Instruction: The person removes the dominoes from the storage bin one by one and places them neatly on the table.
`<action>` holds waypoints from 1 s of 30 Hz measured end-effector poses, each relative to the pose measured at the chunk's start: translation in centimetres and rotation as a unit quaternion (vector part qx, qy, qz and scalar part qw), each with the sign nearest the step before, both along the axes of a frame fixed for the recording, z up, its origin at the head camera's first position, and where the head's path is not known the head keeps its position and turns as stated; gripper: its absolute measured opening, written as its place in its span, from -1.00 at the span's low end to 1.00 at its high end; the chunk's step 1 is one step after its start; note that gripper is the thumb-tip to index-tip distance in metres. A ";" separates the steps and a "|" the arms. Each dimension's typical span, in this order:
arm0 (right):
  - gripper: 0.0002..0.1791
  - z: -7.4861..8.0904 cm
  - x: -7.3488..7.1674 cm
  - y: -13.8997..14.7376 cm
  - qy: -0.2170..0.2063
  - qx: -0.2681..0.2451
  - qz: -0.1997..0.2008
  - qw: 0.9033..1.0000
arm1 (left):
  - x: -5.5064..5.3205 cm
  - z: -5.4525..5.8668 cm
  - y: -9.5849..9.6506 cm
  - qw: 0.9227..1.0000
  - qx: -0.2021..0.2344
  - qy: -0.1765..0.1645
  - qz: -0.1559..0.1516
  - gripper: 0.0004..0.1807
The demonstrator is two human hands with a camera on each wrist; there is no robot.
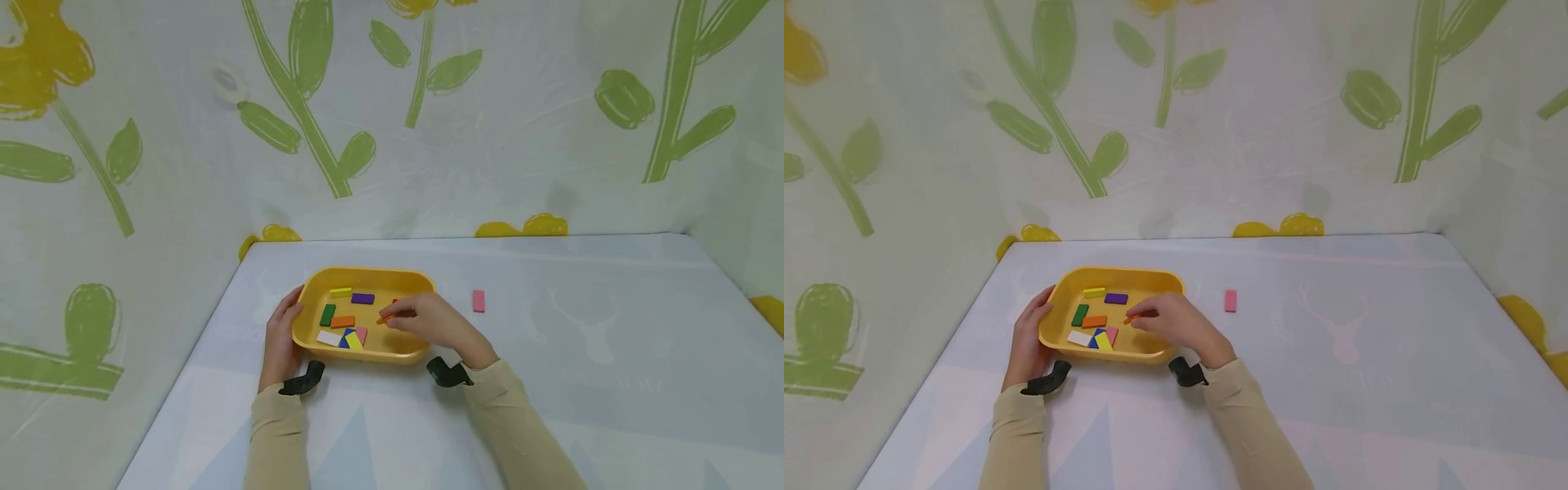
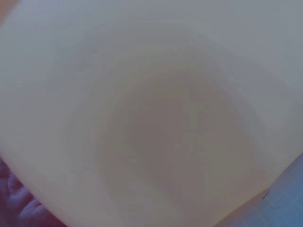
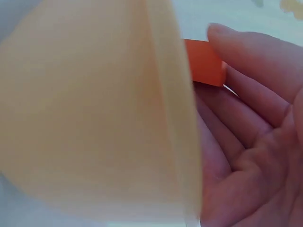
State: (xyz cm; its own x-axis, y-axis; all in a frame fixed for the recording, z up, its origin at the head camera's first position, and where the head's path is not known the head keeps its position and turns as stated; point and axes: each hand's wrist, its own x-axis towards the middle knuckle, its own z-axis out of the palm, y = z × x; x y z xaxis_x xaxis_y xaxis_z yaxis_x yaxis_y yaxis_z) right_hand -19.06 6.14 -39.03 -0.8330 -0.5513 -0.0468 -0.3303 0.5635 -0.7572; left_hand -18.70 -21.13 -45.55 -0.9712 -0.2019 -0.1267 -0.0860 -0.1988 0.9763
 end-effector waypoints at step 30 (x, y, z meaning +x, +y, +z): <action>-0.56 -0.7 -2.4 12.5 -0.033 -0.081 -0.270 0.959 | -0.1 -0.3 -0.2 1.000 -0.004 0.004 -0.005 -0.56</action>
State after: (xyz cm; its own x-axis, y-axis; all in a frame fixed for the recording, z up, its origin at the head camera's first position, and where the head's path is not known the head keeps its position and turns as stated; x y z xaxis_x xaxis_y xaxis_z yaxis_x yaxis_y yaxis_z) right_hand -21.46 18.67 -39.78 -0.9972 -0.0452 -0.0593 0.0279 0.5119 -0.8586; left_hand -18.82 -21.30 -45.89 -0.9741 -0.1926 -0.1182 -0.0811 -0.1905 0.9783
